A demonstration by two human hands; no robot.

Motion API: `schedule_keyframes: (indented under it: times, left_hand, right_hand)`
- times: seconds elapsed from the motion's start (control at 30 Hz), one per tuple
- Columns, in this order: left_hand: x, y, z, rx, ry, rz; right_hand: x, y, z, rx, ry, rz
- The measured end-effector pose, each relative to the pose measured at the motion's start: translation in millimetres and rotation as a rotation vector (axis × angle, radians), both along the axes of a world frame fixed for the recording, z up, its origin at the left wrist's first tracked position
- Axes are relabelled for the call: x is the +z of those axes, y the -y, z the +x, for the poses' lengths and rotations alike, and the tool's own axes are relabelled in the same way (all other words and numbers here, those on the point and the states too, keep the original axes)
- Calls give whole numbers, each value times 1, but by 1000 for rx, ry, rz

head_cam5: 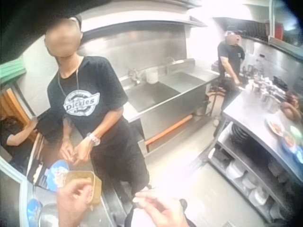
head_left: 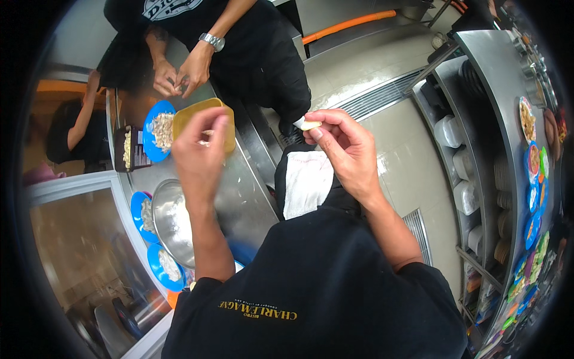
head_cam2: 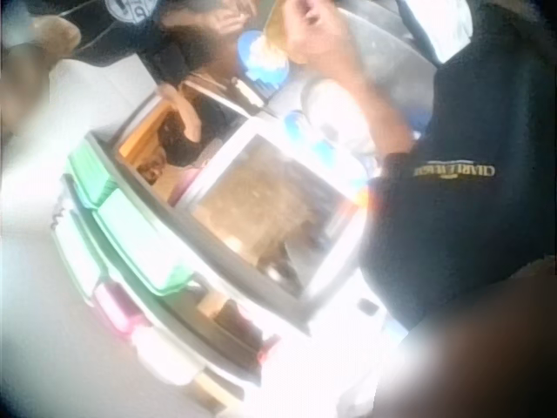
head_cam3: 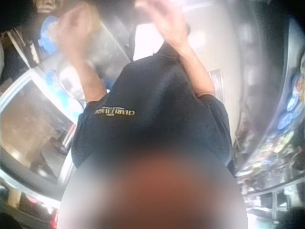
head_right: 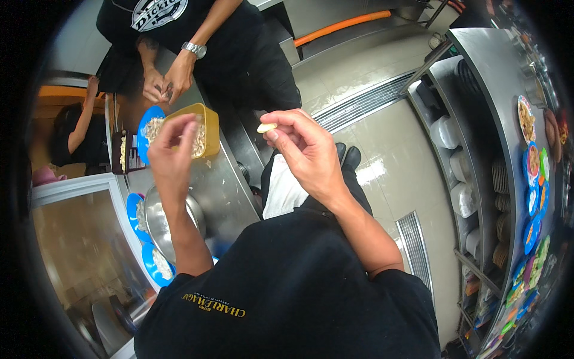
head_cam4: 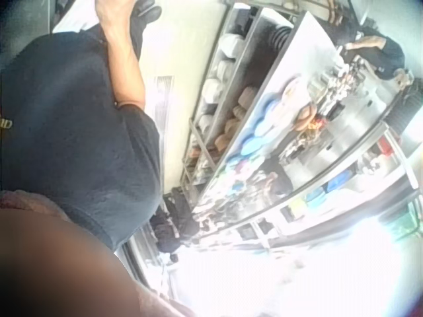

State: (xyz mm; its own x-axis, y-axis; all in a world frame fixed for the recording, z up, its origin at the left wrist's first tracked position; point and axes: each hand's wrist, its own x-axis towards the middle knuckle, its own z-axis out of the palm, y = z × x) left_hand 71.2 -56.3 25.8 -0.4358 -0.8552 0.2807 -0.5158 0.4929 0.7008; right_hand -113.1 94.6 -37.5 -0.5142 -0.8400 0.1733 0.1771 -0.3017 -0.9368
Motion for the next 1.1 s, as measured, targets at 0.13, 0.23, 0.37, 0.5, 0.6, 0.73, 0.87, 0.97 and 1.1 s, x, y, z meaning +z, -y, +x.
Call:
schedule_keyframes:
  times: [0.13,0.23,0.37,0.5,0.6,0.73,0.87,0.97,1.1]
  left_hand:
    - [17,-41,-32,-386,30,-156]
    - [10,-51,-41,-446,14,-174]
    - [2,-54,-47,-435,36,-189]
    - [2,-55,-50,-425,33,-191]
    - [3,-57,-52,-414,46,-185]
    - [-1,-57,-54,-398,50,-191]
    - [-2,-57,-55,-378,33,-110]
    - [2,-57,-55,-354,-10,108]
    - [-1,-55,-56,-364,-35,104]
  right_hand:
    - [7,-1,-1,-55,-171,24]
    - [11,-3,-2,-139,-354,18]
    - [15,-6,-5,-189,-467,-2]
    - [16,-8,-4,-206,-514,-6]
    - [12,-7,-5,-233,-606,-32]
    - [9,-7,-6,-236,-693,-43]
    - [8,-8,-6,-185,-557,-32]
    - [6,-7,-4,-64,-227,-29]
    - [6,-9,-3,55,75,-30]
